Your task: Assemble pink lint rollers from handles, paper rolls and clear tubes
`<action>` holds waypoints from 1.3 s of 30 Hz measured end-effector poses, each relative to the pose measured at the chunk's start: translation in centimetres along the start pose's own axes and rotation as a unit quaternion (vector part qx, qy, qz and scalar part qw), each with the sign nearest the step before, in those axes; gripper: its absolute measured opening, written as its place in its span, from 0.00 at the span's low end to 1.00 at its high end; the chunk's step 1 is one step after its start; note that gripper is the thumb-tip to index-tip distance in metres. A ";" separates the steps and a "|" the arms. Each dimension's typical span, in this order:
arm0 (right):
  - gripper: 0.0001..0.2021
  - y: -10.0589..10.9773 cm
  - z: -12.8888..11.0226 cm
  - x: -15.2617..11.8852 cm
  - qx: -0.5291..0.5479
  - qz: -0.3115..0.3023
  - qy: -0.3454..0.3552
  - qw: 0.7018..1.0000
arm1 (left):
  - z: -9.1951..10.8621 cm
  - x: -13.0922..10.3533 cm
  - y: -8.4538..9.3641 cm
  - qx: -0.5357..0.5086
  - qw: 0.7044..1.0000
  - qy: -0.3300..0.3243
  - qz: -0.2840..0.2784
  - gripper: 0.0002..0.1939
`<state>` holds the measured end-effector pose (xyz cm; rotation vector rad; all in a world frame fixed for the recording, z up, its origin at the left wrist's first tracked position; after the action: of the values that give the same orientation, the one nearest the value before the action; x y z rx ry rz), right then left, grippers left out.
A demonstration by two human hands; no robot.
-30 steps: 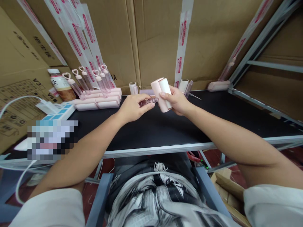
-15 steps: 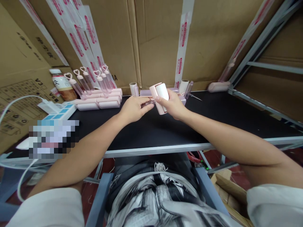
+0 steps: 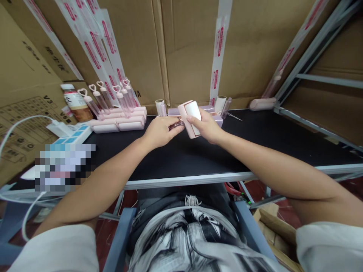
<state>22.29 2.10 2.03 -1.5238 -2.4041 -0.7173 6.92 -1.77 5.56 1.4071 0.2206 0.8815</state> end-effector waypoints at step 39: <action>0.28 7.3 0.5 1.6 -0.421 -0.089 -0.113 0.896 | -1.9 -0.3 0.7 -0.105 0.990 0.087 0.038 0.25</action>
<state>28.15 6.15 4.42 -1.7191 -2.5559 -1.9073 5.27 -0.57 5.67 1.1495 0.2021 1.0608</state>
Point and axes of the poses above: each hand's wrist, its own x-axis towards the middle knuckle, its own y-axis out of the back of the hand, z = x × y, the point moved 9 cm from there along x, towards the middle knuckle, and after that the axes turned 14 degrees about -z, right-handed, at the moved point
